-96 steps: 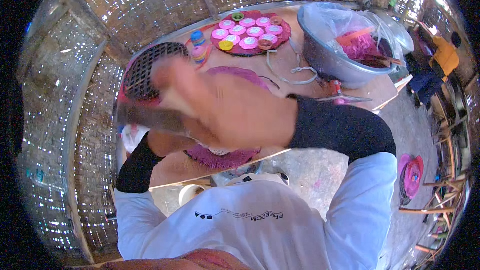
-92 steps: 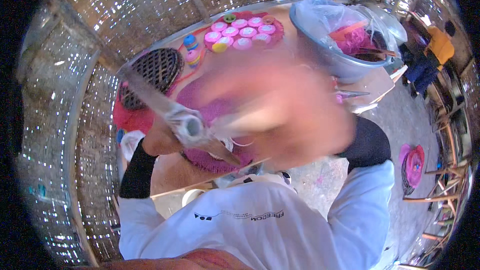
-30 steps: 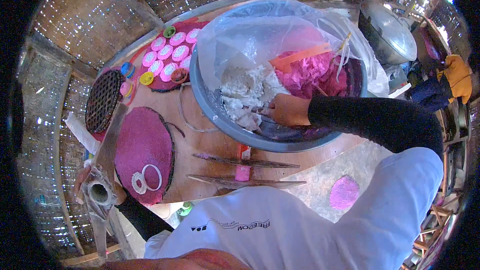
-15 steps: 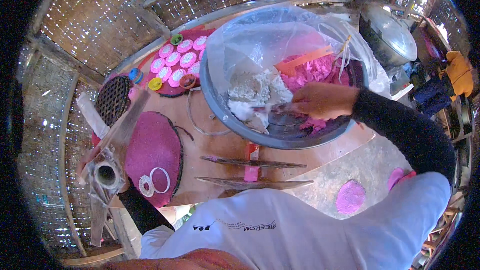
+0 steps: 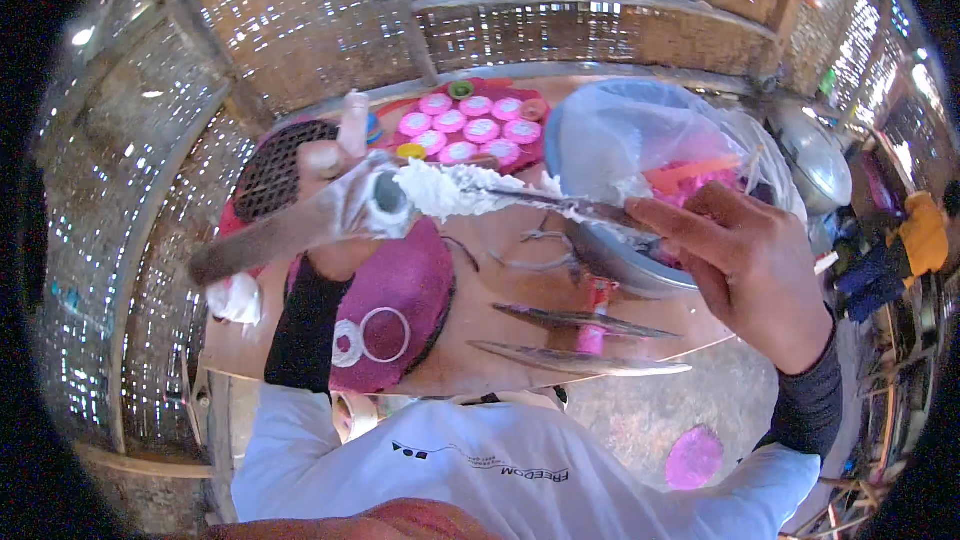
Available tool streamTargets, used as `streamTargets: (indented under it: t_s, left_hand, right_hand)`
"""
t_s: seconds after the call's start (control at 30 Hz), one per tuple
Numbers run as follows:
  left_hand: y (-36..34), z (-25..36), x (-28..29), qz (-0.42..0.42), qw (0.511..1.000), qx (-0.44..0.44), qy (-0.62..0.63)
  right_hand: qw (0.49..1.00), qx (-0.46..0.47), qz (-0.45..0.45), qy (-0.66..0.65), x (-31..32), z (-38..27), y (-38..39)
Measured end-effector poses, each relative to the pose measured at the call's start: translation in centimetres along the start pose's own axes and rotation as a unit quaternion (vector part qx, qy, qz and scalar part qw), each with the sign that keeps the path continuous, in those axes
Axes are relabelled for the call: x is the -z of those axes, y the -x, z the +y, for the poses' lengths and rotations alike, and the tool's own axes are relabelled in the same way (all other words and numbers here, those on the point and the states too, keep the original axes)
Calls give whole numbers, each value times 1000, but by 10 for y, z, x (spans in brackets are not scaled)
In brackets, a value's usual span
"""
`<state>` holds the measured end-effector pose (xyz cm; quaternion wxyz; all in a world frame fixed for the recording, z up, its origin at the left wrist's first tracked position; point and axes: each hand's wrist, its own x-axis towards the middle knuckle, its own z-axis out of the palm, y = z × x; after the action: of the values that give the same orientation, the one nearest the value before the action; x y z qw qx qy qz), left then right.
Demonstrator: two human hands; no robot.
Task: The person prepares decorative food items by applying white and pink paste to a wooden base and circular molds using a spatula.
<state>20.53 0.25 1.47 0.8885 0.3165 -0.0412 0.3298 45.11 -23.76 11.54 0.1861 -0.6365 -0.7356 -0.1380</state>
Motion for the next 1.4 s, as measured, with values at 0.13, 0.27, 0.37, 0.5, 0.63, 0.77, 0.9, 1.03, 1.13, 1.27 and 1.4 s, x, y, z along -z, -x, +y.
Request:
streamTargets:
  t_s: [0.13, 0.27, 0.37, 0.5, 0.63, 0.77, 0.9, 1.03, 1.13, 1.27, 1.4]
  left_hand:
    - [16, 4, -3, 52, 809, -229, -540]
    - [42, 23, 1, 77, 648, -234, -720]
    - [53, 21, -11, 51, 511, -264, -816]
    - [54, 12, 6, 144, 648, -232, -711]
    - [56, 13, 3, 178, 437, -299, -830]
    - [59, 27, 47, 236, 720, -198, -622]
    - [68, 40, 60, 200, 824, -267, -459]
    - [70, 16, 47, 282, 308, -385, -823]
    - [53, -5, 42, 289, 292, -410, -814]
    - [51, -4, 47, 301, 320, -432, -788]
    - [49, 0, 55, 292, 362, -446, -764]
  right_hand:
    - [985, 74, 48, 146, -14, -31, -13]
    - [978, 110, 62, 164, -21, -57, -26]
    - [971, 136, 23, 195, -25, -75, -39]
    - [963, 203, 15, 179, -45, -95, -61]
    - [967, 211, -34, 141, -75, -108, -68]
    - [977, 201, -13, 68, -80, -99, -49]
    - [991, 84, -104, 14, -47, -82, -30]
    - [984, 12, 36, -172, -104, -72, -23]
    - [957, -19, 129, -258, -164, -80, -19]
    - [919, -40, 131, -371, -175, -105, -15]
    - [920, -48, 100, -376, -179, -99, 3]
